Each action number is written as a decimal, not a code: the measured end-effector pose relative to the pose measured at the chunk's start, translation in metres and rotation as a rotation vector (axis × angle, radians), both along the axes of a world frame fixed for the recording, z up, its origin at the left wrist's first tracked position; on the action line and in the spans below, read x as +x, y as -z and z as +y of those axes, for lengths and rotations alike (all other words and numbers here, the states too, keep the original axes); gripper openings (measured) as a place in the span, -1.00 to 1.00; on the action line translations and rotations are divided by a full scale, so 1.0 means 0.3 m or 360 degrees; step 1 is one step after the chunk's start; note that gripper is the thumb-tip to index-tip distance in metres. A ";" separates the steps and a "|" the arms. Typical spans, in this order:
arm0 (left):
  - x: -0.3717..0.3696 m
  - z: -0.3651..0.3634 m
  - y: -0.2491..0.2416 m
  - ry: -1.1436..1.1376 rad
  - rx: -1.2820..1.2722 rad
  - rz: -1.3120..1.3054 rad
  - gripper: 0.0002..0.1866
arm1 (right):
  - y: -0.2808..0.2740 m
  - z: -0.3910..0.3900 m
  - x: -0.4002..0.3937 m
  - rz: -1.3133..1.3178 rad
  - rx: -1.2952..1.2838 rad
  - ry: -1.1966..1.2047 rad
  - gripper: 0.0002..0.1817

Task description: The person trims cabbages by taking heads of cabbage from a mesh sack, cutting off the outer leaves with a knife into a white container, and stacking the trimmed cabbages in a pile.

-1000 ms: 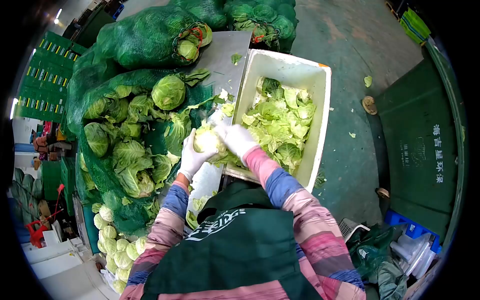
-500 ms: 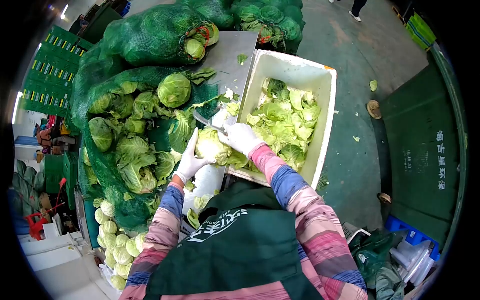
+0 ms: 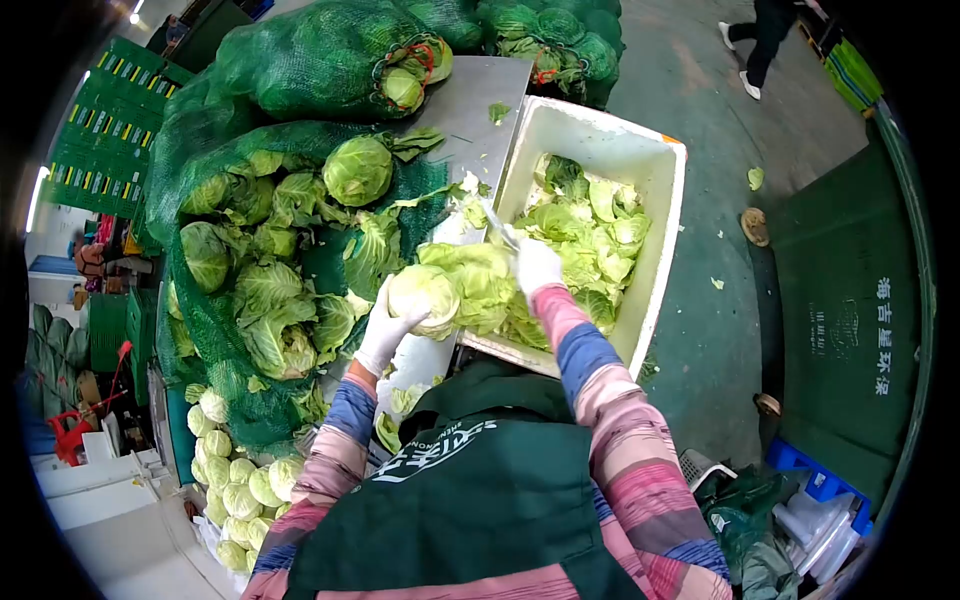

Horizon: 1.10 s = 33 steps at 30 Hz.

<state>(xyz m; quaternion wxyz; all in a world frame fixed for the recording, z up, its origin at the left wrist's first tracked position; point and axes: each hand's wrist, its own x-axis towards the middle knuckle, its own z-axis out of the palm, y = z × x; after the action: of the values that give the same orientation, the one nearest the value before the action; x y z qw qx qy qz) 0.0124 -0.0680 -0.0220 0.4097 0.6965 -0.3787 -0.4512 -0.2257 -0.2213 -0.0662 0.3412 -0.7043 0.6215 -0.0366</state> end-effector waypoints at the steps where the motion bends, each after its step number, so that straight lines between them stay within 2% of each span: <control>1: 0.005 0.013 -0.021 -0.0030 0.0039 0.0258 0.05 | -0.002 0.016 -0.029 0.0062 -0.0039 0.0024 -0.62; 2: 0.012 0.023 -0.024 -0.0134 0.0063 0.0400 -0.05 | -0.011 0.040 -0.028 0.0058 -0.0116 0.0023 -0.61; 3: 0.014 0.022 -0.040 -0.0143 0.0062 0.0401 -0.05 | -0.033 0.062 -0.028 0.0055 -0.0194 0.0024 -0.60; 4: 0.015 0.024 -0.056 -0.0285 0.0151 0.0601 -0.08 | -0.053 0.087 -0.016 0.0057 -0.0192 0.0013 -0.60; 5: 0.016 0.027 -0.066 -0.0424 0.0241 0.0801 -0.10 | -0.096 0.118 0.019 -0.0280 -0.0351 0.0060 -0.60; 6: 0.021 0.037 -0.050 -0.0344 0.0172 0.0854 -0.18 | -0.141 0.144 0.057 -0.0618 -0.0513 0.0111 -0.60; 7: 0.025 0.040 -0.033 -0.0343 0.0170 0.0857 -0.18 | -0.180 0.168 0.092 -0.0755 -0.0422 0.0050 -0.57; 8: 0.016 0.037 -0.043 -0.0390 0.0212 0.1307 -0.24 | -0.171 0.178 0.117 -0.0897 -0.0393 -0.0096 -0.55; 9: 0.008 0.035 -0.053 -0.0433 0.0252 0.1758 -0.28 | -0.173 0.188 0.134 -0.0925 -0.0303 -0.0128 -0.51; 11: -0.042 0.042 -0.072 -0.0463 0.0194 0.1721 -0.21 | -0.159 0.186 0.152 -0.0942 -0.0330 -0.0027 -0.50; 13: -0.062 0.058 -0.085 -0.0689 0.0053 0.2141 -0.18 | -0.178 0.158 0.117 -0.0693 -0.0266 -0.0021 -0.50; 14: -0.066 0.060 -0.085 -0.0711 0.0020 0.2275 -0.15 | -0.180 0.140 0.107 -0.0556 -0.0465 -0.0006 -0.49; 15: -0.068 0.061 -0.088 -0.0712 0.0009 0.2280 -0.15 | -0.186 0.110 0.089 -0.0458 -0.0383 -0.0066 -0.44; 16: -0.069 0.058 -0.094 -0.0671 -0.0043 0.2333 -0.15 | -0.195 0.099 0.075 -0.0587 -0.0121 -0.0043 -0.40; 17: -0.075 0.050 -0.110 -0.0629 -0.0095 0.2385 -0.14 | -0.291 0.093 0.068 -0.0712 0.0144 -0.0021 -0.35; 20: -0.105 0.018 -0.142 -0.0612 -0.0156 0.2359 -0.15 | -0.365 0.172 0.112 -0.1177 -0.0210 -0.0455 -0.24; 23: -0.122 0.005 -0.131 -0.0571 -0.0192 0.2257 -0.17 | -0.375 0.231 0.158 -0.0921 -0.0803 -0.0506 -0.36; 24: -0.114 0.011 -0.128 -0.0567 -0.0185 0.2376 -0.17 | -0.368 0.221 0.148 -0.0921 -0.0810 -0.0508 -0.36; 26: -0.097 0.031 -0.131 -0.0556 -0.0155 0.2504 -0.16 | -0.359 0.188 0.113 -0.1120 -0.0433 -0.0617 -0.49; 27: -0.084 0.045 -0.128 -0.0561 -0.0156 0.2500 -0.16 | -0.405 0.176 0.097 -0.1235 -0.0505 -0.0595 -0.65; 29: -0.064 0.080 -0.115 -0.0395 -0.0091 0.2507 -0.09 | -0.407 0.098 0.053 -0.1047 -0.0413 -0.0305 -0.82; 30: -0.070 0.101 -0.130 -0.0427 -0.0098 0.2327 -0.09 | -0.348 0.041 0.021 -0.1121 -0.0641 -0.0045 -0.81; 31: -0.062 0.125 -0.115 -0.0433 -0.0103 0.2327 -0.09 | -0.412 -0.008 -0.033 -0.0750 -0.0580 0.0072 -0.73; 32: -0.045 0.150 -0.087 -0.0452 -0.0104 0.2273 -0.07 | -0.384 -0.055 -0.082 -0.0228 -0.0721 0.0015 -0.68; 33: -0.037 0.160 -0.083 -0.0458 -0.0110 0.2242 -0.06 | -0.374 -0.072 -0.114 0.0059 -0.0777 -0.0131 -0.55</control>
<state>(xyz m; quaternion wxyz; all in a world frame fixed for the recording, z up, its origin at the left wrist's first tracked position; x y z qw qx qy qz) 0.0013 -0.0199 0.0030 0.6340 0.2697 0.0570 -0.7226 -0.2600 -0.2429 0.0461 0.1508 -0.7910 0.5712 -0.1588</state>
